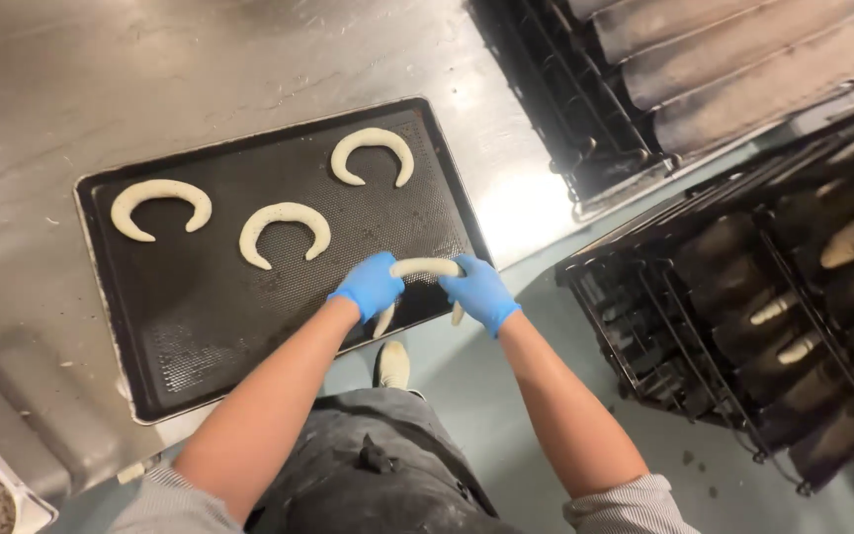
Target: Shaping dough into crescent and baguette forms using a dough moulder machine and placing them on trays and racks.
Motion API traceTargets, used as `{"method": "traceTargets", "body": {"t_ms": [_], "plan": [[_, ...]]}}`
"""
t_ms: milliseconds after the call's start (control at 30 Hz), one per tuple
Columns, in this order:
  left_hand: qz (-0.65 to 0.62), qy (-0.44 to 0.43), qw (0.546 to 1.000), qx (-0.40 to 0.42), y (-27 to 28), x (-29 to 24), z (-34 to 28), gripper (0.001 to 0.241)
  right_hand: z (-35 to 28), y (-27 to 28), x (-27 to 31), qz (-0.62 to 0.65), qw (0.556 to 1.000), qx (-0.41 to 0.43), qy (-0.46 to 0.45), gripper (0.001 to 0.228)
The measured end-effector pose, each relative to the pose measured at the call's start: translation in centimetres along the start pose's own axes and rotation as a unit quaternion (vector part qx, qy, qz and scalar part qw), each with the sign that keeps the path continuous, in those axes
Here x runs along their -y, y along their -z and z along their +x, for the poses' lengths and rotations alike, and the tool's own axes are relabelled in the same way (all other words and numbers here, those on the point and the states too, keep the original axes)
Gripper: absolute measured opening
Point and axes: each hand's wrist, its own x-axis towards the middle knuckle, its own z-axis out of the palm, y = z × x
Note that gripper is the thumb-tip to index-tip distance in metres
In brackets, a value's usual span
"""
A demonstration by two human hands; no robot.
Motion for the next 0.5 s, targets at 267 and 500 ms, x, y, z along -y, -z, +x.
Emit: {"method": "traceTargets", "body": {"t_ms": [267,500], "plan": [[0.404,-0.121,0.906,-0.033,4.8,-3.6,-1.9,0.028,3.2,4.7,-2.9,-0.418,0.876,-0.023,0.241,0.037],[0.422,-0.322,0.847,0.009,1.5,-0.3,-2.3,0.013,5.0,6.0,-4.0,-0.521,0.696,0.129,0.478,0.035]]}}
